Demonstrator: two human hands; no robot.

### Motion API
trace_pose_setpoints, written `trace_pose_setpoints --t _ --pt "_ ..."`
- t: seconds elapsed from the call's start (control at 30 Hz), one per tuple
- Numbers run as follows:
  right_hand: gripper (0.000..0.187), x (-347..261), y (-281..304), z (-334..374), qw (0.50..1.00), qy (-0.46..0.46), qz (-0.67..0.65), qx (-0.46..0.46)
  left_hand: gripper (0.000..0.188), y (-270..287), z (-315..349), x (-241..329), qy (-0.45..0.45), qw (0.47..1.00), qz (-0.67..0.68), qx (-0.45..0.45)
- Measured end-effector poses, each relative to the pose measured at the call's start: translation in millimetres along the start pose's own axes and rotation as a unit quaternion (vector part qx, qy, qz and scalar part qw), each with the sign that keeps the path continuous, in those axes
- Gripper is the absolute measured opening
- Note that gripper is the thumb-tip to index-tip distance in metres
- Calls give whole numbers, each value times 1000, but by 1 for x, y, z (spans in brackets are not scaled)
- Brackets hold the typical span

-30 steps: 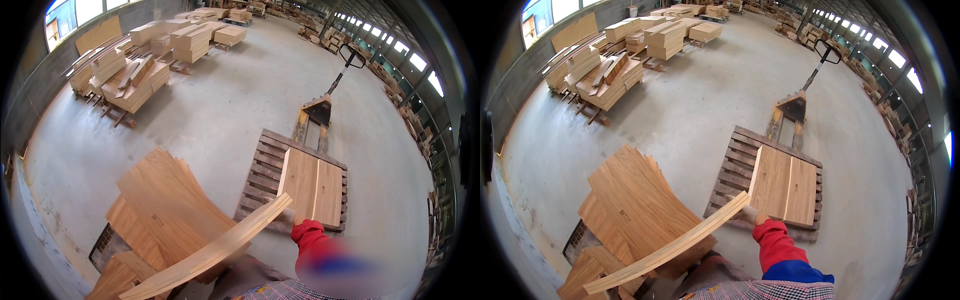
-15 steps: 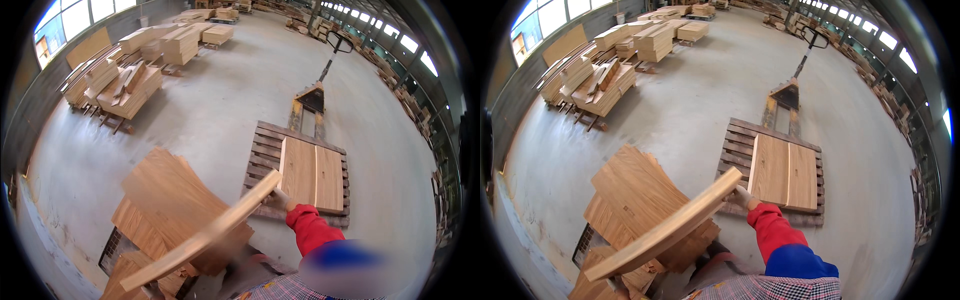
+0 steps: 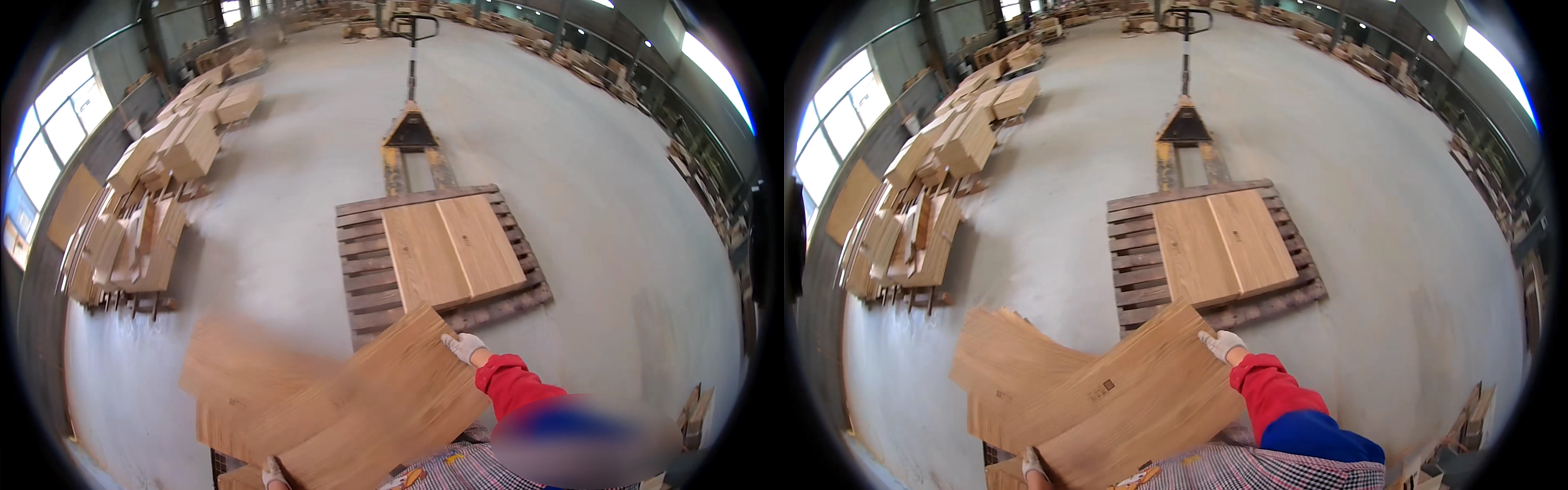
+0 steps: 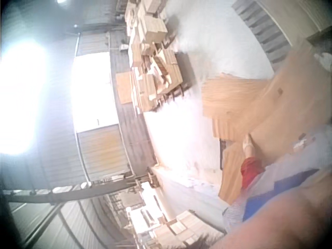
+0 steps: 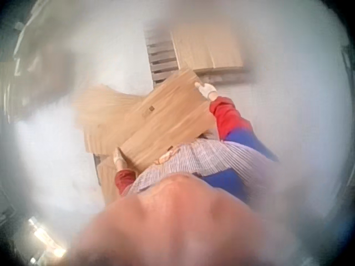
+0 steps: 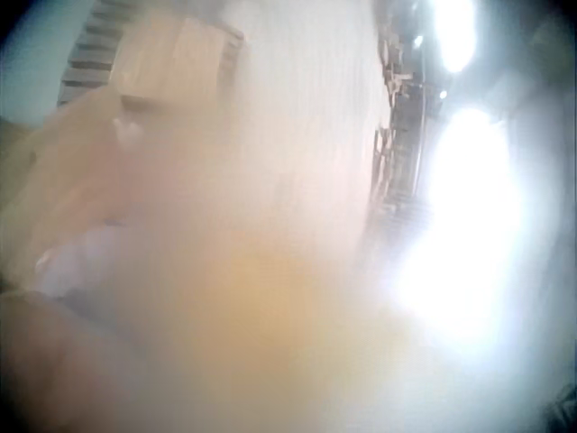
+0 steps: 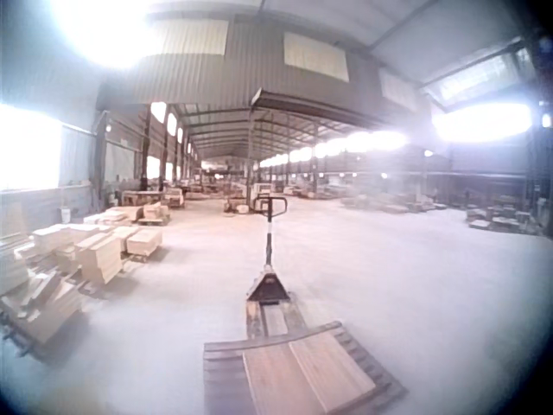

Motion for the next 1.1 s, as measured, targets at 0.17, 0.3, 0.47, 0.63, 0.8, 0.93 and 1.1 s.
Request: trace_pose_setpoints --t 0.17,0.3,0.47,0.63,0.8,0.93,1.1 --pt "66 115 79 75 984 -44 -118 127 76 -91 66 72 16 991 -113 -63" --pt "66 170 136 128 960 -48 -143 236 82 -162 10 74 -23 992 -119 -34" --pt "62 301 169 178 904 -90 -257 329 78 -299 143 171 -111 964 -217 -105" --pt "55 345 242 239 860 -156 -247 417 67 -440 250 213 -173 937 -239 -186" --pt "48 420 302 244 798 -175 -331 472 66 -592 290 237 -231 890 -275 -280" --pt "44 432 339 258 780 -225 -324 485 70 -664 331 251 -243 859 -358 -274" --pt "52 514 342 247 726 -222 -379 528 81 -745 382 283 -285 837 -424 -195"
Point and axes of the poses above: each hand's wrist, its own z-axis away from the middle knuckle, its own y-axis out of the back of the hand, x = y × z, the point moved 6 cm from there along -z, towards the middle knuckle, and after that the axes turned 14 degrees about y, right-handed, at the moved point
